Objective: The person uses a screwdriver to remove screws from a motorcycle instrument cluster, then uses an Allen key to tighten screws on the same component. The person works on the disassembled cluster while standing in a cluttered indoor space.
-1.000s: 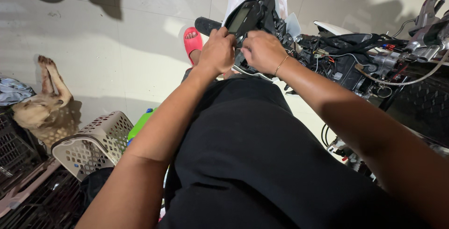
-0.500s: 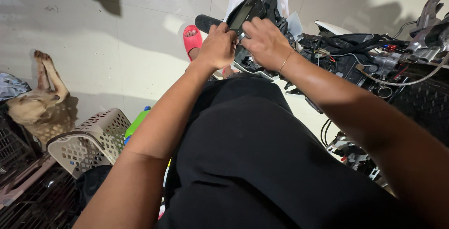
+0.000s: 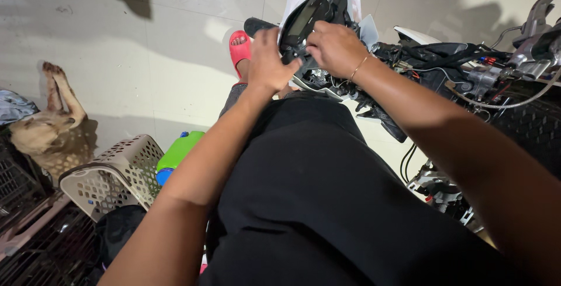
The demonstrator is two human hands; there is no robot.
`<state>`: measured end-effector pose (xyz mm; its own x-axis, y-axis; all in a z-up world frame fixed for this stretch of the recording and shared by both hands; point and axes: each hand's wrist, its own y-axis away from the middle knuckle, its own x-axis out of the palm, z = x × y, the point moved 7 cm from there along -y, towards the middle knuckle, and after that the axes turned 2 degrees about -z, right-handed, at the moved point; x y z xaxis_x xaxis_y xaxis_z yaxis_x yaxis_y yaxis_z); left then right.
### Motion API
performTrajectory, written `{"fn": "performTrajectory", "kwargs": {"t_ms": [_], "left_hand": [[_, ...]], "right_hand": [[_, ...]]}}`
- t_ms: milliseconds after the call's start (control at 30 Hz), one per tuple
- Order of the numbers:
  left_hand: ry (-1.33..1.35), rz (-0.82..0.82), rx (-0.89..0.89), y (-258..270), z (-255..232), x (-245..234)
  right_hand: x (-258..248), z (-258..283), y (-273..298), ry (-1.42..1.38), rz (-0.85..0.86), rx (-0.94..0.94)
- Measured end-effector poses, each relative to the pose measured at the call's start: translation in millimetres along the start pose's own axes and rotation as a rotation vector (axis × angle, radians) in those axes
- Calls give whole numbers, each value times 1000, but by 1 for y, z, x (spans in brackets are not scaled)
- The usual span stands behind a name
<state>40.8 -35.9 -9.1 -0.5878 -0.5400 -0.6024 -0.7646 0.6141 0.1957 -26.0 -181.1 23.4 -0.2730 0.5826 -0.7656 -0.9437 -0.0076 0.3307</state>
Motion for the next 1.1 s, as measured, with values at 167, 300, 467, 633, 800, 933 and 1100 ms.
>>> {"fn": "performTrajectory", "kwargs": {"t_ms": [167, 300, 467, 633, 800, 933, 1100], "left_hand": [[71, 464, -798, 35, 39, 43], [98, 439, -829, 43, 32, 41], [121, 336, -828, 44, 23, 31], [120, 353, -808, 48, 22, 30], [161, 329, -785, 55, 16, 29], [118, 284, -843, 57, 14, 24], [144, 200, -903, 60, 13, 25]], "right_hand": [[3, 4, 9, -30, -15, -13], [5, 7, 9, -11, 14, -29], [6, 9, -1, -6, 67, -52], [1, 19, -9, 45, 143, -173], [4, 29, -9, 126, 243, -236], [7, 28, -9, 38, 243, -203], [9, 22, -4, -46, 198, -91]]}}
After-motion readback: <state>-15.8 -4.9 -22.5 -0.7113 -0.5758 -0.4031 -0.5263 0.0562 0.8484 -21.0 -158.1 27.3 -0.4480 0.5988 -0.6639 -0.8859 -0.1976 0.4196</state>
